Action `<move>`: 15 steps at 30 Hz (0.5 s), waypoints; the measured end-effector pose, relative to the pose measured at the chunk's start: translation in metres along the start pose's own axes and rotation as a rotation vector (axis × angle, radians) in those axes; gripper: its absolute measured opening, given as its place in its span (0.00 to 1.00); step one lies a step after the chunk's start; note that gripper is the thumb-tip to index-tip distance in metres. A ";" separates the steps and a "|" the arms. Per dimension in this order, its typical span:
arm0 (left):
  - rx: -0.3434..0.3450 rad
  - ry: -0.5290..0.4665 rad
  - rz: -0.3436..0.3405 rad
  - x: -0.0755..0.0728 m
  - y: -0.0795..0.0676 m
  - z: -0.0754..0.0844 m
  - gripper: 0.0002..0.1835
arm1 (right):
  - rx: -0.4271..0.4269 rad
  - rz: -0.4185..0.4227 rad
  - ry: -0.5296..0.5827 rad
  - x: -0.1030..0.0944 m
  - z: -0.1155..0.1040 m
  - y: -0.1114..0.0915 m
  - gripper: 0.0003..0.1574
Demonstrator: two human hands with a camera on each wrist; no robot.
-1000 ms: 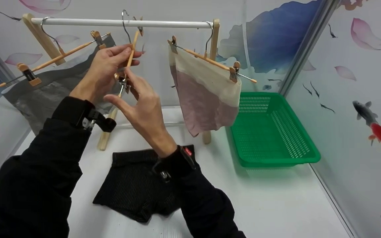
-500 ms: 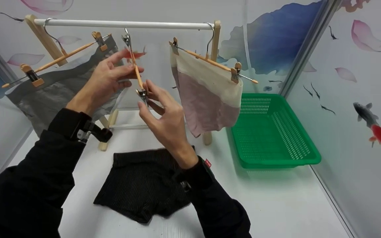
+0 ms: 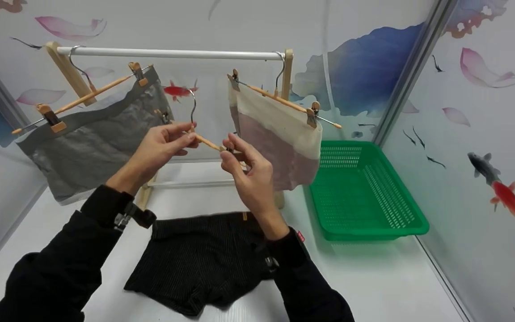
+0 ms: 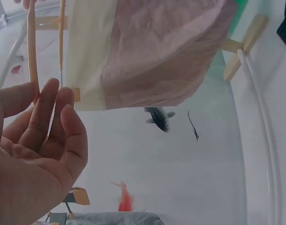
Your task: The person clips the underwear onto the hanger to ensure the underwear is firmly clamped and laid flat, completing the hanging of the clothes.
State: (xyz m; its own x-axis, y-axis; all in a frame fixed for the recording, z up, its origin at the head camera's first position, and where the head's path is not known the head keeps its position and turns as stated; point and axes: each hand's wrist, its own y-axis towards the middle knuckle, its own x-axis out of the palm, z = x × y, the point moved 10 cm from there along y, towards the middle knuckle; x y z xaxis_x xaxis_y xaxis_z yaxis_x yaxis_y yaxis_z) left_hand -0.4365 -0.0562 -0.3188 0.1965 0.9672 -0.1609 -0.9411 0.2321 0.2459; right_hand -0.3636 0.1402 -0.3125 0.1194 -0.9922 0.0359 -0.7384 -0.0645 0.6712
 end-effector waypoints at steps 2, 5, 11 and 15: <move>0.014 0.047 -0.007 0.006 -0.005 -0.006 0.21 | 0.039 0.020 0.015 -0.007 0.011 -0.002 0.25; 0.030 0.118 -0.035 0.014 -0.010 -0.013 0.23 | 0.128 0.053 0.092 -0.017 0.030 -0.002 0.23; 0.046 0.253 -0.112 0.019 -0.019 -0.027 0.30 | 0.304 0.112 0.286 -0.029 0.073 -0.007 0.24; 0.094 0.451 -0.054 0.008 -0.027 -0.036 0.29 | 0.395 0.126 0.365 -0.036 0.097 -0.013 0.27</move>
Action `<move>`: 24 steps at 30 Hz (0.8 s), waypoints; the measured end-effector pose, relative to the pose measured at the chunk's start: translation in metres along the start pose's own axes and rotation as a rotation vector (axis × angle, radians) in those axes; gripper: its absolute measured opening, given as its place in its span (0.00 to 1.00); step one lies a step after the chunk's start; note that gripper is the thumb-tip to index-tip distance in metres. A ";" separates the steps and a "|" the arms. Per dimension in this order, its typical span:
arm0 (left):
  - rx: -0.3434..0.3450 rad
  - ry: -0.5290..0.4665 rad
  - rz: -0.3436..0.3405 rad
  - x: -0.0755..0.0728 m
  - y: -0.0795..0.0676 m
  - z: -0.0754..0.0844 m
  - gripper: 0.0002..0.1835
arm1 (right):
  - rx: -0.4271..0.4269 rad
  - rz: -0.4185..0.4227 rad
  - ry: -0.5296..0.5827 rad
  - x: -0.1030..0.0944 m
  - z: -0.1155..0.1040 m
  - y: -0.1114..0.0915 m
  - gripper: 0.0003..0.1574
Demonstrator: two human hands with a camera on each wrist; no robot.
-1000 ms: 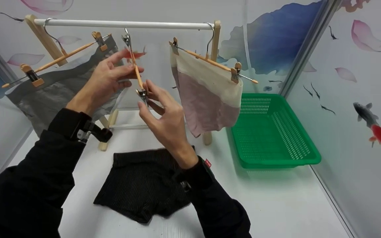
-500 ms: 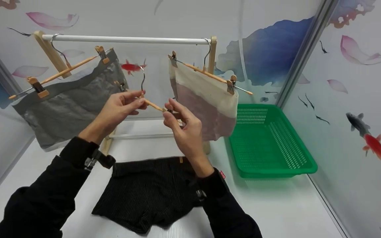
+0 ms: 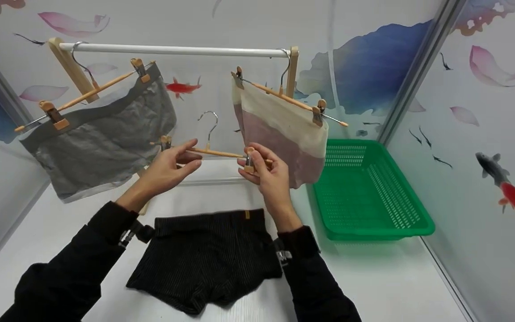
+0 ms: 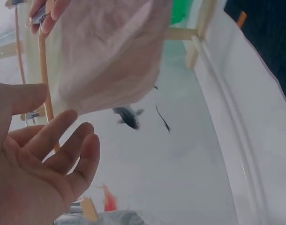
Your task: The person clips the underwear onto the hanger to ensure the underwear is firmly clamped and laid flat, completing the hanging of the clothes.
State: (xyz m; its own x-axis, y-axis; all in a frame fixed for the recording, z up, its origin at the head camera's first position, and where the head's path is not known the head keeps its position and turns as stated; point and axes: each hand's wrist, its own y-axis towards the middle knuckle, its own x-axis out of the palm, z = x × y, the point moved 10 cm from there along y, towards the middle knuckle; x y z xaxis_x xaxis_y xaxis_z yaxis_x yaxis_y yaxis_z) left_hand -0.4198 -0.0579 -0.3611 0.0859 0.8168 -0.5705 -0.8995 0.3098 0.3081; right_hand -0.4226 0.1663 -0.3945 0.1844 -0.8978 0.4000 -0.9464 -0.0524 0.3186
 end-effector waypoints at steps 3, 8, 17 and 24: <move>0.048 0.163 0.148 -0.015 -0.009 -0.010 0.23 | 0.084 0.007 0.040 -0.013 0.018 0.003 0.32; 0.023 0.219 0.321 -0.035 -0.026 -0.047 0.17 | 0.222 0.032 0.081 -0.033 0.053 0.004 0.31; -0.304 0.062 0.113 -0.020 -0.045 -0.126 0.34 | 0.365 0.019 0.087 -0.051 0.106 0.004 0.20; -0.400 -0.120 0.030 -0.003 -0.058 -0.159 0.25 | 0.473 0.002 -0.017 -0.060 0.144 0.002 0.29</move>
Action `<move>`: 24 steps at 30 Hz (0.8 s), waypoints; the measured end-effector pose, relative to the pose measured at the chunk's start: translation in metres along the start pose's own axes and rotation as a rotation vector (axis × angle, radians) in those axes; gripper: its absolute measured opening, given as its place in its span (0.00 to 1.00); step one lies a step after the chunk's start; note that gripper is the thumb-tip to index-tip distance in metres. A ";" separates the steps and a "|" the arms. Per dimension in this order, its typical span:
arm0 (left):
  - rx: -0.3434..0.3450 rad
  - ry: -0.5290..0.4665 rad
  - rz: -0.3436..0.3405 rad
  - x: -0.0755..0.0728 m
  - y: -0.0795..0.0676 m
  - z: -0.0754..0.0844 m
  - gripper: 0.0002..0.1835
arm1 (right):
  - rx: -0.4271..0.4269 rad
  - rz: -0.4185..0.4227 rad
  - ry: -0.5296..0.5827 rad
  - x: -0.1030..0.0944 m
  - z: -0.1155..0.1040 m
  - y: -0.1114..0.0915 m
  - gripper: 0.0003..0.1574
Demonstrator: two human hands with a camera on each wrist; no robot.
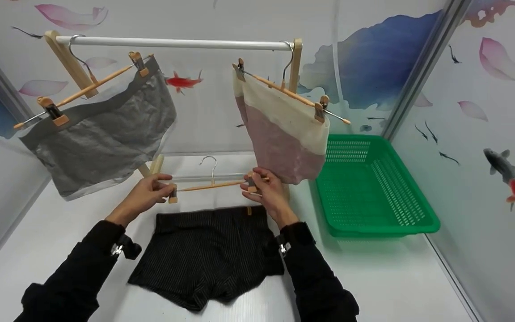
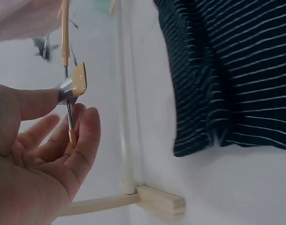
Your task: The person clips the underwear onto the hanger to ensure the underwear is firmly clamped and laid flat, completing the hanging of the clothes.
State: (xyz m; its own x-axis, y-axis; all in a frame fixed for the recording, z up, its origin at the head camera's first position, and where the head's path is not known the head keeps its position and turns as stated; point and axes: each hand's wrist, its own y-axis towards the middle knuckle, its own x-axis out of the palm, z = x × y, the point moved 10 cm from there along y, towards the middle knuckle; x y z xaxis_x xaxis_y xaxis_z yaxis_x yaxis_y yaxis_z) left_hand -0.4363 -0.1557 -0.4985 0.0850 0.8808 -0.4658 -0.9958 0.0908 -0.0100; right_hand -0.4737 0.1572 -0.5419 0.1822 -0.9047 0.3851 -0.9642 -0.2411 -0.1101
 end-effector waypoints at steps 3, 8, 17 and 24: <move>0.004 0.010 0.028 0.001 0.001 -0.008 0.21 | 0.016 0.031 -0.139 -0.006 0.008 0.005 0.31; -0.027 0.075 0.029 0.010 0.001 -0.022 0.19 | 0.044 0.108 -0.377 -0.015 0.018 0.009 0.26; -0.070 0.035 0.014 0.023 0.002 -0.043 0.19 | 0.027 0.054 -0.647 -0.011 0.025 0.010 0.20; -0.051 0.076 0.017 0.026 0.006 -0.046 0.19 | -0.099 0.038 -0.823 -0.008 0.017 0.009 0.16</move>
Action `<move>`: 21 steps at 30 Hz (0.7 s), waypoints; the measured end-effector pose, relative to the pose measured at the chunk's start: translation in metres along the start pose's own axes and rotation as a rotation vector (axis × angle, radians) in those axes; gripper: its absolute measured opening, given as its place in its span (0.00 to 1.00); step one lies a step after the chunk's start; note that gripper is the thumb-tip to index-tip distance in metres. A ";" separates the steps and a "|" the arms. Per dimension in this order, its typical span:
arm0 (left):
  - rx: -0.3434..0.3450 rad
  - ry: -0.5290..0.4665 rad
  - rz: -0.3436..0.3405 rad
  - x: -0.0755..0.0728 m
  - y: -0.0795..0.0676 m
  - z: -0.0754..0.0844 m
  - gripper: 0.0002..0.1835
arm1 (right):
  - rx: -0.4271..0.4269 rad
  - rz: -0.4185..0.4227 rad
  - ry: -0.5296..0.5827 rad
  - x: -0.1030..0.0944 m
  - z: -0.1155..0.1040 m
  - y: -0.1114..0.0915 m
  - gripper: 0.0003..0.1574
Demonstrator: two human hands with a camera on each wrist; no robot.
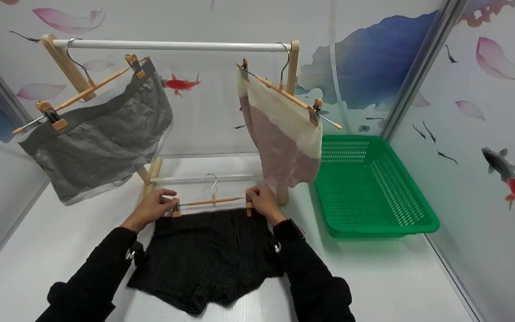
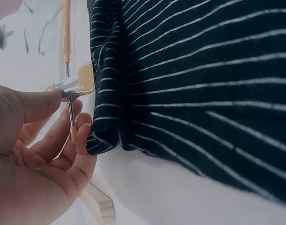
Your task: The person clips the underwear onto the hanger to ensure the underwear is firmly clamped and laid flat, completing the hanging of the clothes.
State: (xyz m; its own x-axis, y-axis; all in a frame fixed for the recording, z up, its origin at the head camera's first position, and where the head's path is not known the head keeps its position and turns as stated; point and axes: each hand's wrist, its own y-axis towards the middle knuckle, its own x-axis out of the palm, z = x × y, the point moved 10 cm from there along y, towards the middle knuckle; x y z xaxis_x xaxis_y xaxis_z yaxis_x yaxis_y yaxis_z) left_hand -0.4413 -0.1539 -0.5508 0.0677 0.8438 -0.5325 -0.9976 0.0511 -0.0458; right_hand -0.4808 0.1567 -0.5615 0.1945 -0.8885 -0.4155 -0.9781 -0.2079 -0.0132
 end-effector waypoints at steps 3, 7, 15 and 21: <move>-0.021 0.019 -0.005 0.002 0.002 -0.002 0.19 | -0.049 0.003 -0.025 0.000 -0.004 -0.001 0.15; -0.039 0.041 -0.019 0.005 0.004 -0.003 0.19 | -0.070 -0.006 -0.041 0.001 -0.003 0.000 0.15; -0.038 0.097 -0.032 0.006 0.006 0.000 0.19 | -0.039 0.005 -0.143 -0.003 0.000 0.002 0.19; -0.001 0.123 -0.031 0.008 0.007 0.003 0.18 | -0.017 0.019 -0.155 -0.004 0.004 0.002 0.17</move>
State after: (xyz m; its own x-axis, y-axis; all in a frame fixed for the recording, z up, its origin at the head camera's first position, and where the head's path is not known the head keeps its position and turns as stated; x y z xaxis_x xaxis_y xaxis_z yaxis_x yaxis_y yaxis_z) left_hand -0.4479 -0.1454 -0.5526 0.0991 0.7701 -0.6301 -0.9951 0.0751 -0.0647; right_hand -0.4841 0.1617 -0.5628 0.1613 -0.8190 -0.5507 -0.9797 -0.2001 0.0107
